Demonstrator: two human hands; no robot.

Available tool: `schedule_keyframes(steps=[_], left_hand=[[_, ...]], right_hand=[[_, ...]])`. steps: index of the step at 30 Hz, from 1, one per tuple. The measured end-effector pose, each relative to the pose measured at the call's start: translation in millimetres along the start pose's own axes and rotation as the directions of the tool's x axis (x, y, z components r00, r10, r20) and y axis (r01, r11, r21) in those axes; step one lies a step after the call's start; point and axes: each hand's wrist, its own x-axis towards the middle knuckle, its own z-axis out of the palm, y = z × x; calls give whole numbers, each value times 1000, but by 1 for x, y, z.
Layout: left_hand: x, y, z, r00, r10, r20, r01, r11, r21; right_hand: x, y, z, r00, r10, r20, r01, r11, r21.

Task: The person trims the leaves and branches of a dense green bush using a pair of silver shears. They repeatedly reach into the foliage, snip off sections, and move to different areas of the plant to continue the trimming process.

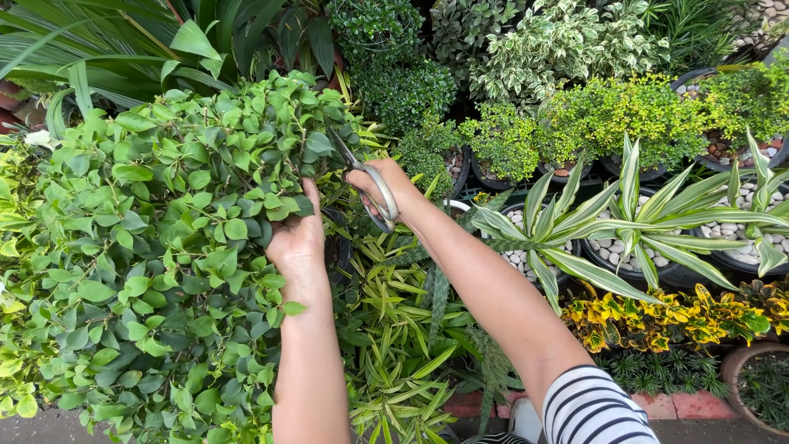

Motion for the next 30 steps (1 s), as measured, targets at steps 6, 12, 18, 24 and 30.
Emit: schedule_keyframes(steps=[6,12,18,24,30], left_hand=[[-1,6,19,998,-30,-63,26,998,-62],[-1,3,17,994,-40,-100,29,994,-104],[-4,1,20,995,-33,-94,23,994,-106],[-4,-1,18,994,6,-107,-15,997,-82],[2,2,10,998,2,-61,-6,998,-70]], right_hand=[[-22,17,-8,993,-83,-88,82,997,-13],[-46,37,-12,996,55,73,-48,994,-101],[-54,38,-9,984,-30,177,20,998,53],[-78,2,11,987,-106,-122,-7,729,-685],[-75,8,20,976,-183,-116,19,607,-795]])
